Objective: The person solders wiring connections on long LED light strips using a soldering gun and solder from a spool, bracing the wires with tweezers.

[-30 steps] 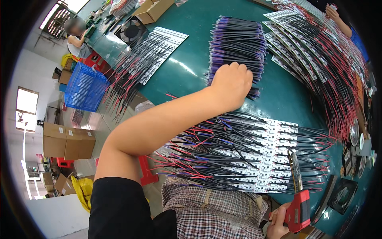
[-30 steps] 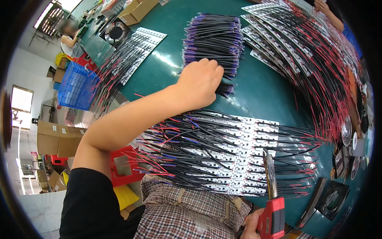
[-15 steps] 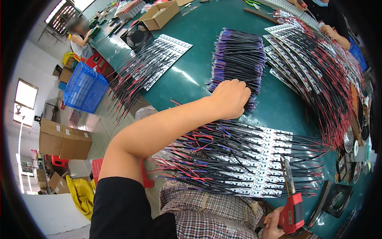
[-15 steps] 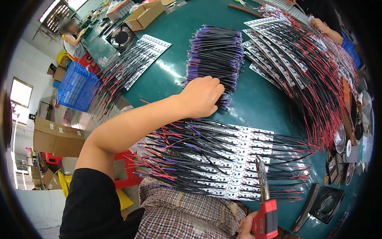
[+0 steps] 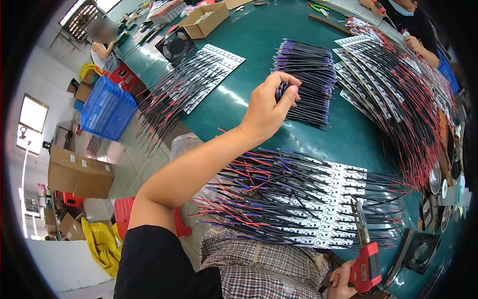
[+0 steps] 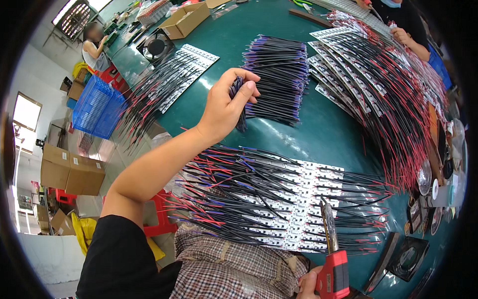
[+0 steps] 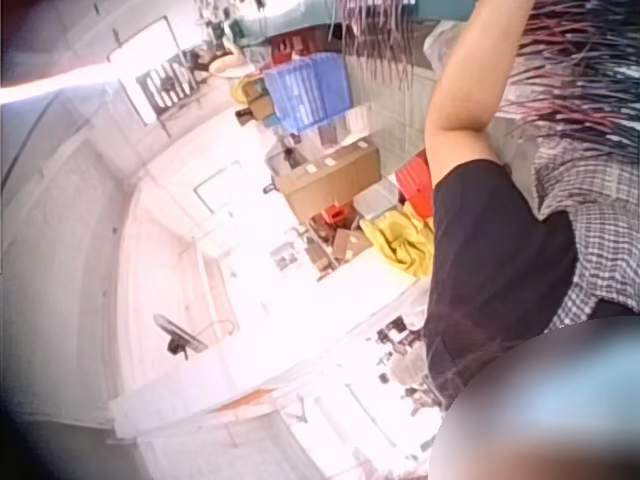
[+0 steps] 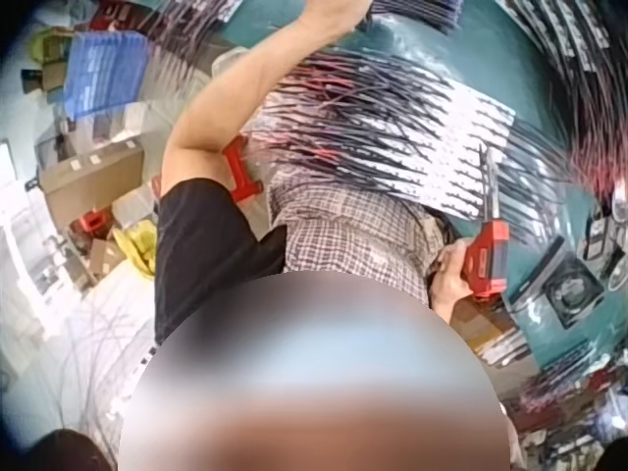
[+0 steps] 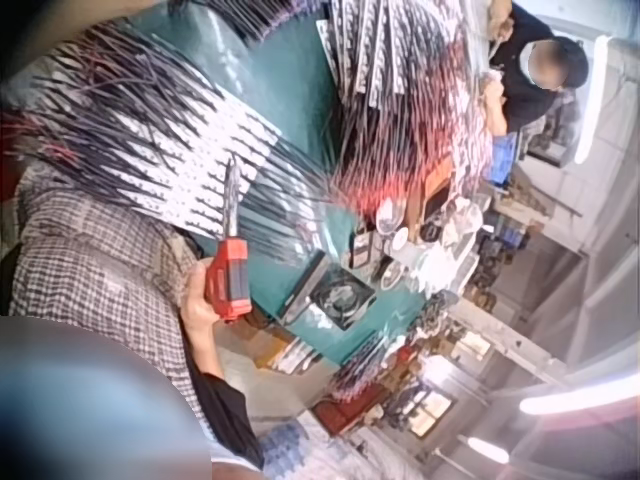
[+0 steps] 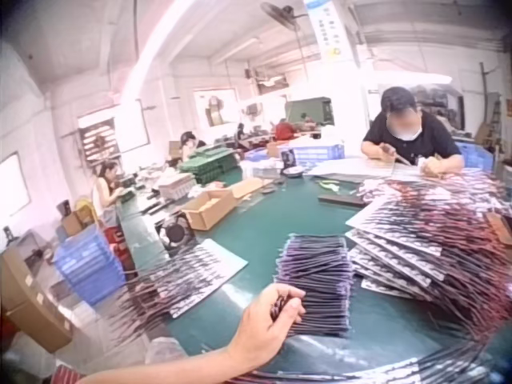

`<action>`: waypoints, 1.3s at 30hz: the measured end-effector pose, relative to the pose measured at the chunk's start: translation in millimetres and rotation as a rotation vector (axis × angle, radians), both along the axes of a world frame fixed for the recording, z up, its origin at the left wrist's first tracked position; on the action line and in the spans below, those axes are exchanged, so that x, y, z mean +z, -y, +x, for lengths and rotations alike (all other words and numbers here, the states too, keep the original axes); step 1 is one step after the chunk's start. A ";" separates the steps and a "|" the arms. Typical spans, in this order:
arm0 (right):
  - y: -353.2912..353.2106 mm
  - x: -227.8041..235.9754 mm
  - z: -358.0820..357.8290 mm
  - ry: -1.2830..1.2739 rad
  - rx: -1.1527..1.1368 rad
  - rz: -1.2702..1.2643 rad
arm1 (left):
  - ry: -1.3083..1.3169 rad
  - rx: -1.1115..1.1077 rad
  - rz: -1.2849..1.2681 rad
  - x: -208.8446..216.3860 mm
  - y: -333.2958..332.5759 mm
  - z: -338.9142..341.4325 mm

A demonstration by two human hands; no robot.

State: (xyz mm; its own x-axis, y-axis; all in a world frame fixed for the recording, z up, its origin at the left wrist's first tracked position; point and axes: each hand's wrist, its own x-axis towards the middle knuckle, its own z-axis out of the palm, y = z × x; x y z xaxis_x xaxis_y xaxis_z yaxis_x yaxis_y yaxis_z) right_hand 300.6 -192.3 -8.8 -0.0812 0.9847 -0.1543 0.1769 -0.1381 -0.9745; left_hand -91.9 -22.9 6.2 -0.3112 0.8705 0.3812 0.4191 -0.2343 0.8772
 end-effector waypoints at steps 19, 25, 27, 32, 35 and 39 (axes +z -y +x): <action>-0.1 14.5 -7.0 -0.104 -0.095 -0.096 | 0.173 0.116 0.211 53.8 -12.0 -30.1; 11.7 -8.6 5.8 -0.172 -0.150 -0.077 | -0.303 -0.021 -0.159 86.3 12.6 34.8; 13.3 -14.2 11.9 -0.160 -0.075 -0.039 | -0.505 -0.177 -0.266 79.7 38.5 58.3; 14.2 -6.0 15.6 -0.054 0.052 -0.029 | -0.600 -0.527 -0.482 50.4 85.2 100.9; 15.3 -7.9 17.2 -0.017 0.124 -0.045 | -0.603 -0.551 -0.550 29.3 81.5 106.9; 24.4 -10.9 19.6 -0.032 0.098 -0.064 | -0.612 -0.531 -0.473 20.0 87.1 109.9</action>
State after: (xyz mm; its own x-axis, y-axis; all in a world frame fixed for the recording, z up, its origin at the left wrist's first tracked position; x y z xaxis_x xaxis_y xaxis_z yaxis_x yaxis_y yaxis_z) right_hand 320.2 -216.7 -19.7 -0.1824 0.9600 -0.2123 0.1619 -0.1836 -0.9696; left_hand 18.0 -110.0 26.2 0.3094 0.9473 -0.0825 0.7794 -0.2030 0.5927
